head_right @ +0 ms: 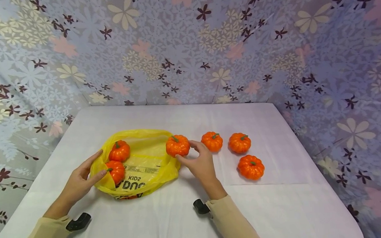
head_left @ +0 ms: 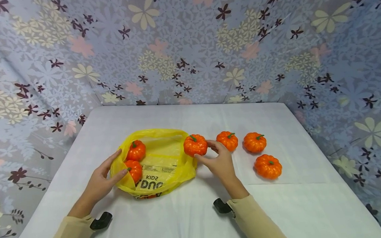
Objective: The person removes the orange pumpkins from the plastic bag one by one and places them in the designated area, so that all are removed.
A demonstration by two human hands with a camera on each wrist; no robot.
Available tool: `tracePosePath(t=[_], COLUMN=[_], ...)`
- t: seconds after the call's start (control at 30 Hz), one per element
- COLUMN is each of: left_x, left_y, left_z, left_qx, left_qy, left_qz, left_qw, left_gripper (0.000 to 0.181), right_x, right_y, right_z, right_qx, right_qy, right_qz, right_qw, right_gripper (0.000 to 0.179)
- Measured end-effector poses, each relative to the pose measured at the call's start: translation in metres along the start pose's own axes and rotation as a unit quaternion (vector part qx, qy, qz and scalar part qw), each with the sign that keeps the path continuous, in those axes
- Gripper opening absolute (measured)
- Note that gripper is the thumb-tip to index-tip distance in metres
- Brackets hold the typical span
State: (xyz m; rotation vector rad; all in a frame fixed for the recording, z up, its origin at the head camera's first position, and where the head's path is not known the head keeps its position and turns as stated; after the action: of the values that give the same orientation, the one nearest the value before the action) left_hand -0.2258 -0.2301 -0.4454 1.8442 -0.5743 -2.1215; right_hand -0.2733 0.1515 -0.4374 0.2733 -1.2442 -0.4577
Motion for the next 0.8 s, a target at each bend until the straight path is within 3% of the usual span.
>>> tracePosePath(t=[0.3,0.8], left_x=[0.000,0.000], left_y=[0.000,-0.002], left_z=[0.000,-0.001], left_qx=[-0.005,-0.003], left_qy=[-0.010,0.000], left_qz=[-0.007,-0.015], left_qw=[0.9999,0.9999], left_gripper=[0.071,0.073], right_x=[-0.018,-0.055], right_y=[0.028,0.060], right_z=[-0.008,-0.028], right_qx=[-0.016,-0.006], right_qy=[-0.016,-0.127], right_qz=[-0.008,-0.050], right_qw=[0.9997,0.9907], right_gripper=[0.063,0.072])
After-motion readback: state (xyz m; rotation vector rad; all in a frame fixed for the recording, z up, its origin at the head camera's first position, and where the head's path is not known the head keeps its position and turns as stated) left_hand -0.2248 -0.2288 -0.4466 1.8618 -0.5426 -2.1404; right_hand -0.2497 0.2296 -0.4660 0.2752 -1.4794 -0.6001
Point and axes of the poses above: each hand's wrist, its own z-axis towards the middle knuckle, its own y-axis out of the back of the hand, x = y × z, the point moved 8 cm from there along z, towards the middle knuckle, and after that the axes turned 2 degrees about -z, right-handed, at the moved point
